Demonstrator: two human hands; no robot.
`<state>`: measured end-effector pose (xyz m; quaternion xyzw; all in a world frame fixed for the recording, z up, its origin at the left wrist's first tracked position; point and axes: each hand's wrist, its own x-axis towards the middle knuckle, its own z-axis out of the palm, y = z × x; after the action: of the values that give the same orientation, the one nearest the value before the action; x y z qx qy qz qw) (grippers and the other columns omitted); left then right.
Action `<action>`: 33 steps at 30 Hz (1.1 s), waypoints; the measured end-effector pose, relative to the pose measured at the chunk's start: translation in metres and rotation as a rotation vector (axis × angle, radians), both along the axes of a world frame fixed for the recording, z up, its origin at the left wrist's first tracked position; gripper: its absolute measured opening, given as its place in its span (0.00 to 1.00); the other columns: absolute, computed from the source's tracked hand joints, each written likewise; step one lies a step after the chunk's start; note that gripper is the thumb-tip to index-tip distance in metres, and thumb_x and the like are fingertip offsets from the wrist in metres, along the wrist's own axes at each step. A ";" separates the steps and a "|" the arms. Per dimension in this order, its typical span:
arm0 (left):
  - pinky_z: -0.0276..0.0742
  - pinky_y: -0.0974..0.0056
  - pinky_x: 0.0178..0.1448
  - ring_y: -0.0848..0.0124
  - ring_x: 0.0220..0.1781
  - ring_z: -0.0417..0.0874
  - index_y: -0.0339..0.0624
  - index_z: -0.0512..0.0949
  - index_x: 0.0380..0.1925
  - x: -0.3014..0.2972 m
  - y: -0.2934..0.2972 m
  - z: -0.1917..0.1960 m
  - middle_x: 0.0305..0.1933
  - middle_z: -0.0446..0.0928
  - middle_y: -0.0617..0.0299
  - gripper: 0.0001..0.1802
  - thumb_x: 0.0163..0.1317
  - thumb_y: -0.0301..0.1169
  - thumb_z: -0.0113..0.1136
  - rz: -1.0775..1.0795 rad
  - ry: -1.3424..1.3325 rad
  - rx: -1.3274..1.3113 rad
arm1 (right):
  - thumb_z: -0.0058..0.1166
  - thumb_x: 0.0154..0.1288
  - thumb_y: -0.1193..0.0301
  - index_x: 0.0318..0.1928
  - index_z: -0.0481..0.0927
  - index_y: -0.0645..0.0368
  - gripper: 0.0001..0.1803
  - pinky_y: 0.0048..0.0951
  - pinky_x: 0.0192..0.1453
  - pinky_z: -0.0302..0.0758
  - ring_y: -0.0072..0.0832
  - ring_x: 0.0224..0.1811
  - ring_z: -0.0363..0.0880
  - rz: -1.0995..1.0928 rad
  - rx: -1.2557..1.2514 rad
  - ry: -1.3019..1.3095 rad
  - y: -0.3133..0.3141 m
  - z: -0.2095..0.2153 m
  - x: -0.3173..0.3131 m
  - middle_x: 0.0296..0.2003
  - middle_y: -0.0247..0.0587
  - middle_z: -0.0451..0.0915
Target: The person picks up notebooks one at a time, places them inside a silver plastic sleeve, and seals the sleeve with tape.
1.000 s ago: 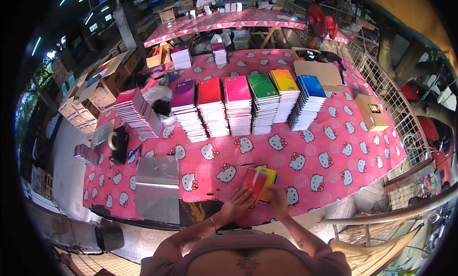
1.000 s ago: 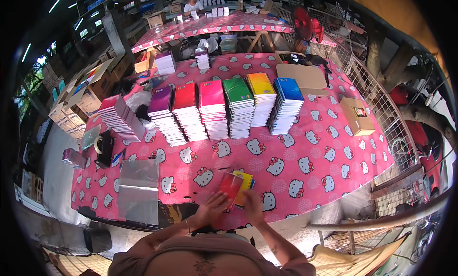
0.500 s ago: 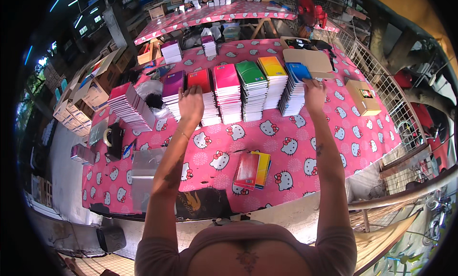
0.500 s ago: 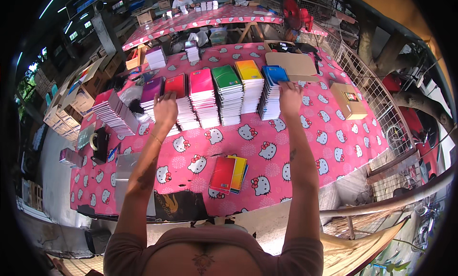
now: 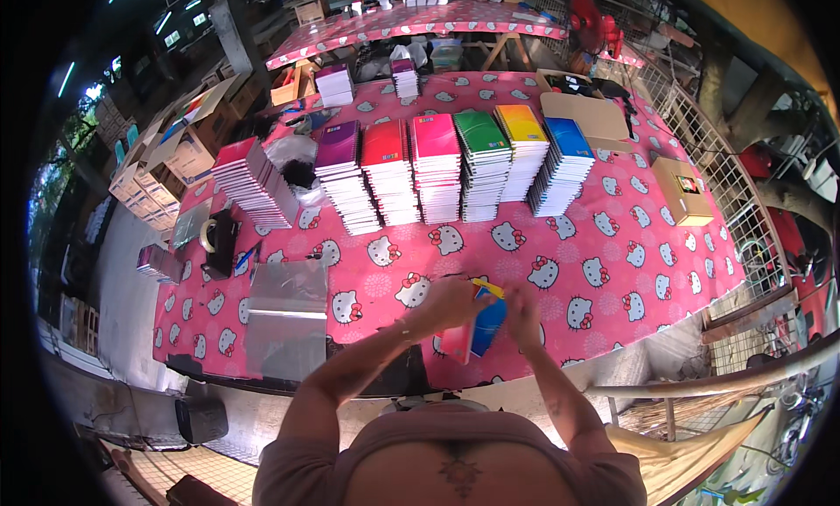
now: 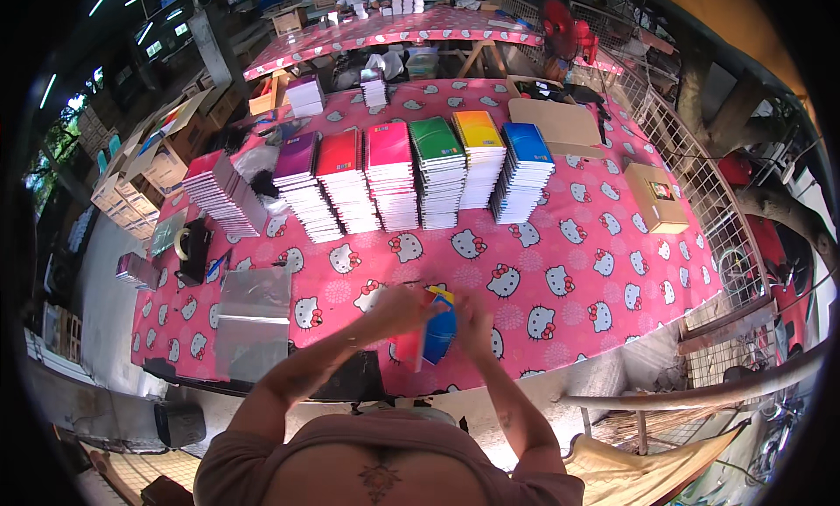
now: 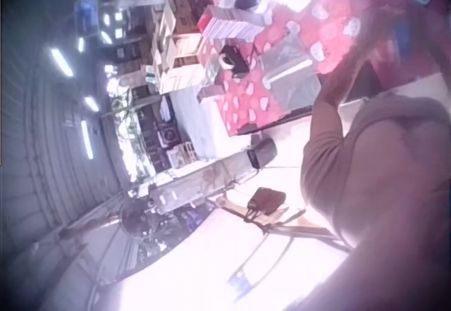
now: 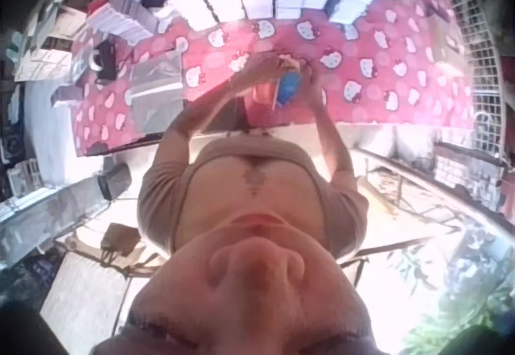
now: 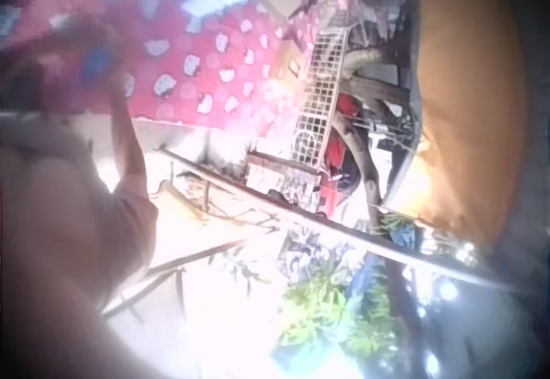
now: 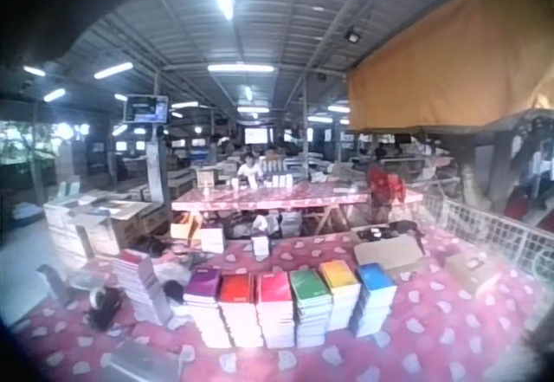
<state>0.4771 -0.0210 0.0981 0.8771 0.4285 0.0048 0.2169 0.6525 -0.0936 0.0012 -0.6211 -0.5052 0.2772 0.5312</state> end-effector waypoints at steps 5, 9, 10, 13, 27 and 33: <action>0.79 0.44 0.40 0.46 0.36 0.84 0.40 0.75 0.50 -0.003 0.031 -0.030 0.34 0.81 0.44 0.21 0.66 0.43 0.60 0.128 -0.431 0.009 | 0.56 0.67 0.75 0.52 0.80 0.60 0.14 0.40 0.55 0.76 0.44 0.51 0.80 0.038 0.378 -0.310 0.082 0.078 0.013 0.48 0.48 0.81; 0.72 0.47 0.66 0.45 0.64 0.74 0.35 0.68 0.64 -0.102 0.146 0.044 0.60 0.75 0.43 0.35 0.53 0.26 0.62 0.407 -0.400 0.985 | 0.60 0.64 0.74 0.55 0.80 0.58 0.18 0.42 0.59 0.74 0.47 0.55 0.77 0.085 0.594 -0.524 0.149 0.118 -0.019 0.54 0.47 0.79; 0.63 0.42 0.73 0.49 0.75 0.64 0.37 0.61 0.71 -0.129 0.164 0.057 0.72 0.66 0.46 0.44 0.51 0.28 0.63 0.462 -0.201 1.084 | 0.60 0.64 0.73 0.55 0.80 0.58 0.18 0.41 0.60 0.74 0.46 0.55 0.78 0.103 0.633 -0.522 0.165 0.124 -0.030 0.54 0.47 0.79; 0.58 0.37 0.76 0.50 0.79 0.58 0.46 0.62 0.73 -0.194 0.199 0.048 0.76 0.62 0.48 0.41 0.59 0.38 0.64 0.449 0.039 0.788 | 0.62 0.65 0.71 0.56 0.80 0.58 0.19 0.39 0.60 0.73 0.43 0.54 0.78 0.330 0.495 -0.154 0.179 0.128 -0.077 0.54 0.48 0.79; 0.78 0.44 0.53 0.40 0.50 0.83 0.36 0.77 0.50 -0.201 0.225 0.074 0.46 0.82 0.38 0.27 0.52 0.39 0.70 0.814 -0.385 0.745 | 0.59 0.66 0.71 0.56 0.76 0.61 0.19 0.36 0.59 0.73 0.35 0.55 0.75 -0.322 -0.062 0.426 0.004 -0.040 -0.013 0.52 0.41 0.77; 0.77 0.57 0.46 0.60 0.40 0.81 0.38 0.83 0.49 -0.077 0.106 0.094 0.39 0.80 0.53 0.19 0.55 0.22 0.66 -0.123 -0.679 0.347 | 0.56 0.70 0.58 0.45 0.76 0.48 0.11 0.32 0.55 0.72 0.24 0.43 0.78 -0.128 -0.329 1.085 -0.041 -0.035 -0.010 0.39 0.29 0.77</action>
<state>0.3996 0.0853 0.1920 0.8733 0.2717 0.3543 0.1948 0.6422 -0.1350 -0.0341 -0.4936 -0.0717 0.5987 0.6267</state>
